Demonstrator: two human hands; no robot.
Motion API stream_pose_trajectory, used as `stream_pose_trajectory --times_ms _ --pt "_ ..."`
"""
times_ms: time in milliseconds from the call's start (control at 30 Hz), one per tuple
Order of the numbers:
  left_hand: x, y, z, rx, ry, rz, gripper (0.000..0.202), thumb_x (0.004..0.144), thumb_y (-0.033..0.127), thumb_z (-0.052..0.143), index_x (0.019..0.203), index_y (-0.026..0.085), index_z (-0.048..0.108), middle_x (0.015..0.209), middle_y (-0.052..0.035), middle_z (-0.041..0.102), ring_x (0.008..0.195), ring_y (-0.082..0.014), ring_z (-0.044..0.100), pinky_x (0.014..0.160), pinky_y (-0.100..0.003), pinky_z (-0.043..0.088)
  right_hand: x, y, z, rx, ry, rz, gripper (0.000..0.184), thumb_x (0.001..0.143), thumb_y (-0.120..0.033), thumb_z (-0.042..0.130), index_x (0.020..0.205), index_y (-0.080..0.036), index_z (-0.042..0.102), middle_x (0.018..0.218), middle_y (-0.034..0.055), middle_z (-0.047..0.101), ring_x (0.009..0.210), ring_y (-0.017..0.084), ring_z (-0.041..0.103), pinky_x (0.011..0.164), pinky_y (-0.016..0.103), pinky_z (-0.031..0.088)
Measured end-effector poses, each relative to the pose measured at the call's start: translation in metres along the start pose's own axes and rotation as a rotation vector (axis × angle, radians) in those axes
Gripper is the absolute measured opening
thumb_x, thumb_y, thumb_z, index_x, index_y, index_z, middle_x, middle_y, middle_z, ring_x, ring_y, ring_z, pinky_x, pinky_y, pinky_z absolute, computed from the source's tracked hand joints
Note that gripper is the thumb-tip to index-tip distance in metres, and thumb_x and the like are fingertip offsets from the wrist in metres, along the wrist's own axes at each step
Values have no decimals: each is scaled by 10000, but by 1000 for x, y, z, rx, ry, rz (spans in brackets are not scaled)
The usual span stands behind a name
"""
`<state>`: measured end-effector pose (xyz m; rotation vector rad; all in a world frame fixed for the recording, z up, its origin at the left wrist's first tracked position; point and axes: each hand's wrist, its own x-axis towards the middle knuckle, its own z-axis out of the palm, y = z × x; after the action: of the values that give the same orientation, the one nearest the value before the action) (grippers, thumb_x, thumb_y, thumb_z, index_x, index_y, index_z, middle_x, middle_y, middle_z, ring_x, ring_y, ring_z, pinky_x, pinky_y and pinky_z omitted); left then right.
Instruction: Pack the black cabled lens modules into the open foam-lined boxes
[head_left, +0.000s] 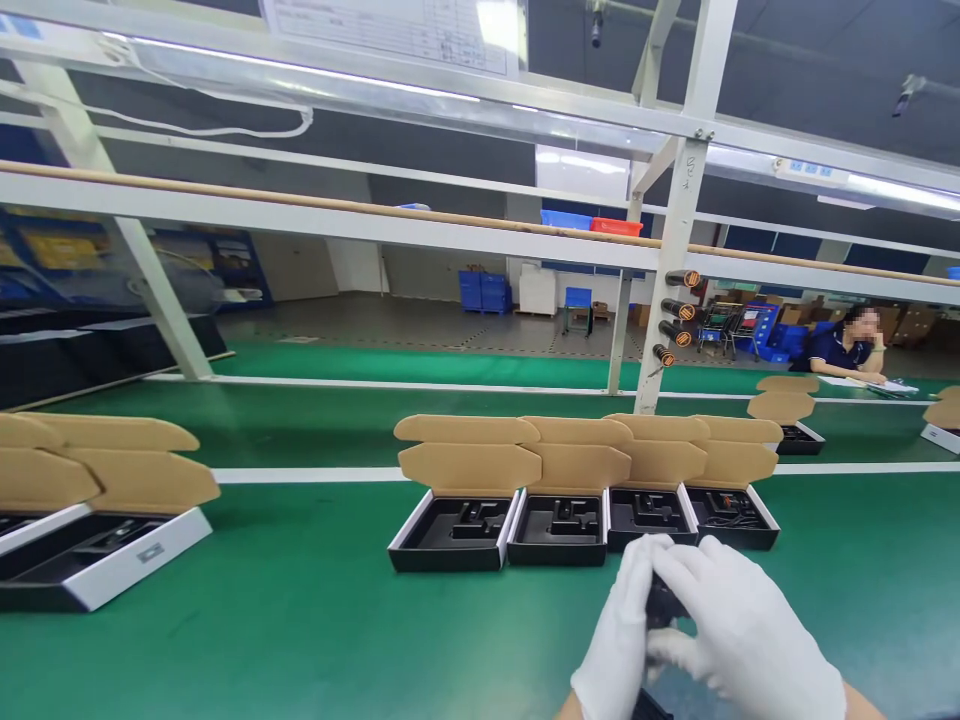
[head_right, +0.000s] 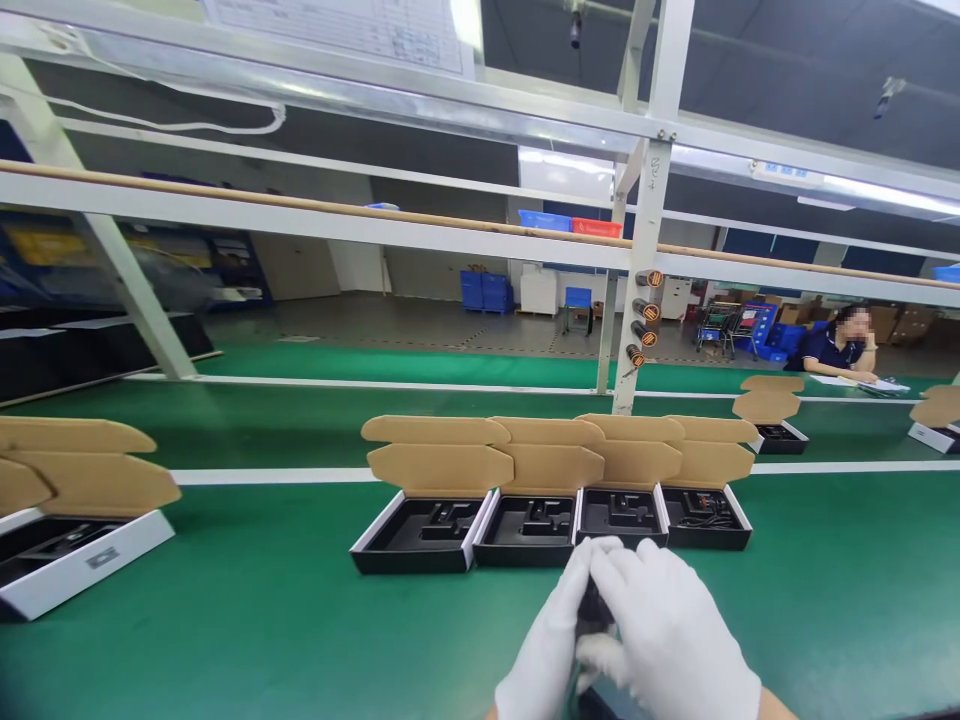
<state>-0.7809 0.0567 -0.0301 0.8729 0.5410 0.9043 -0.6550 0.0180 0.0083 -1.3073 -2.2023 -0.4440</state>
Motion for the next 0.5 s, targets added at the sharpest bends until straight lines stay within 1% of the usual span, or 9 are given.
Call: stream_pose_trajectory --times_ms 67,100,133,200,267,333,367,433,500 --pt "-5 2 -1 200 26 121 580 845 603 524 1299 244 487 1126 -64 624 833 -183 599 675 -267 479 -2 4 -3 -39 36 11 427 768 -166 595 1188 -233 550 912 68 694 733 240 606 669 384 506" --pt "-7 5 0 243 18 161 591 861 611 486 1332 256 458 1200 -68 599 901 -195 599 745 -286 486 -2 5 -6 -14 36 36 414 768 -168 602 1173 -243 557 896 59 690 746 235 611 669 375 508" --pt "-7 8 1 245 -3 181 585 877 621 440 1328 249 465 1220 -72 591 937 -201 595 803 -303 485 -2 7 -11 30 33 63 400 766 -183 623 1155 -256 563 899 49 687 765 227 617 668 361 513" --pt "-5 17 5 176 -90 172 548 904 604 388 1255 208 530 1145 -82 621 933 -202 598 847 -326 481 -3 9 -23 118 39 93 424 745 -222 677 1147 -283 557 967 38 682 838 218 632 700 345 531" --pt "-3 24 12 82 -214 142 468 918 534 424 1184 179 574 1054 -84 641 896 -201 604 815 -330 490 -4 9 -33 162 70 78 509 717 -212 702 1187 -301 529 1055 34 674 925 215 641 766 343 546" --pt "-4 28 19 19 -335 139 391 921 455 466 1172 180 586 1067 -86 637 909 -208 602 800 -335 494 -7 8 -41 178 87 64 562 707 -185 695 1220 -312 504 1104 31 667 971 209 646 800 332 557" --pt "-5 29 22 7 -382 153 370 926 432 467 1167 182 594 1090 -89 632 938 -215 596 817 -345 494 -8 8 -43 182 90 62 560 713 -180 686 1223 -314 500 1108 32 667 974 206 651 800 326 564" --pt "-8 29 26 5 -440 190 344 935 407 462 1142 183 619 1114 -94 628 995 -225 580 868 -364 485 -10 6 -45 181 99 66 531 732 -180 663 1220 -314 502 1093 38 671 953 202 664 779 316 577" --pt "-9 28 27 3 -460 192 314 941 374 467 1132 186 630 1118 -89 628 1022 -223 570 903 -368 473 -12 5 -46 179 115 76 525 741 -170 636 1228 -315 502 1081 44 669 926 199 672 754 310 586"
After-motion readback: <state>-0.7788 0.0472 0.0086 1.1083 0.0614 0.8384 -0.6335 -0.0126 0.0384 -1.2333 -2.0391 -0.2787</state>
